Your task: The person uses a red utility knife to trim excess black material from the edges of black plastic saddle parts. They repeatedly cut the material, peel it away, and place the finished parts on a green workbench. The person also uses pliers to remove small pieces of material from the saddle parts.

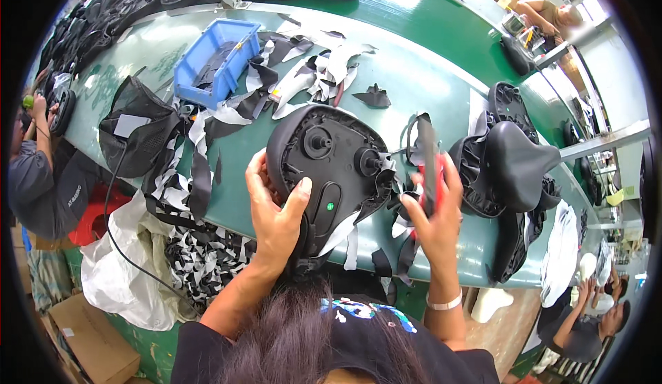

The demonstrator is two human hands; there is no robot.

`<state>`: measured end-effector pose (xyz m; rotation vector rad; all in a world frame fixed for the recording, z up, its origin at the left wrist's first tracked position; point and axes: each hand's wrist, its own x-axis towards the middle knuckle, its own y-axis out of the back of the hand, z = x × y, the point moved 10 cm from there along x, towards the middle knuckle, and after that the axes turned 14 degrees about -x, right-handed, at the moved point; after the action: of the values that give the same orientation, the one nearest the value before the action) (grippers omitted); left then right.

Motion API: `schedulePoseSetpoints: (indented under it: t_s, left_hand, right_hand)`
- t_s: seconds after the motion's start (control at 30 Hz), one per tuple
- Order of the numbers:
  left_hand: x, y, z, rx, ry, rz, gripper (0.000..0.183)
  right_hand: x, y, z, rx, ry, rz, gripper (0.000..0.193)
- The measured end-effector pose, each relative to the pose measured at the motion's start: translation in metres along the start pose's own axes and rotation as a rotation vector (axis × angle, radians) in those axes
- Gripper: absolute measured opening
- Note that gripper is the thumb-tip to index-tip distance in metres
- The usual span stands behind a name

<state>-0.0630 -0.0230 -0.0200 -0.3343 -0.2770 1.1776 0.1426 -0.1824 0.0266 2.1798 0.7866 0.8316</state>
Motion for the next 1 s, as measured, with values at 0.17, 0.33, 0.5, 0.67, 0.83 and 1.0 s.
schedulePoseSetpoints:
  t_s: [0.17,0.33,0.5,0.67,0.83,1.0]
  left_hand:
    - [-0.037,0.026,-0.047,-0.132,0.621,0.059,0.052]
    - [-0.056,-0.051,-0.008,0.138,0.787,-0.769,0.036]
    - [0.067,-0.114,0.017,0.850,-0.444,-0.576,0.038]
    - [0.098,-0.096,-0.033,0.532,-0.165,-0.583,0.021]
    - [0.100,-0.092,-0.046,0.344,0.179,-0.519,0.018]
    - [0.134,-0.044,-0.042,-0.819,0.257,-0.051,0.011]
  right_hand:
    - [0.078,-0.051,-0.005,0.205,0.044,-0.117,0.052]
    - [0.105,-0.060,-0.012,0.468,-0.131,-0.183,0.037]
    - [0.101,-0.043,-0.055,0.078,0.240,-0.116,0.044]
    - [0.083,-0.016,-0.031,-0.146,0.183,-0.271,0.039]
    - [0.073,-0.028,-0.058,-0.725,0.581,-0.332,0.049]
    - [0.045,-0.029,-0.048,-0.818,0.486,-0.352,0.051]
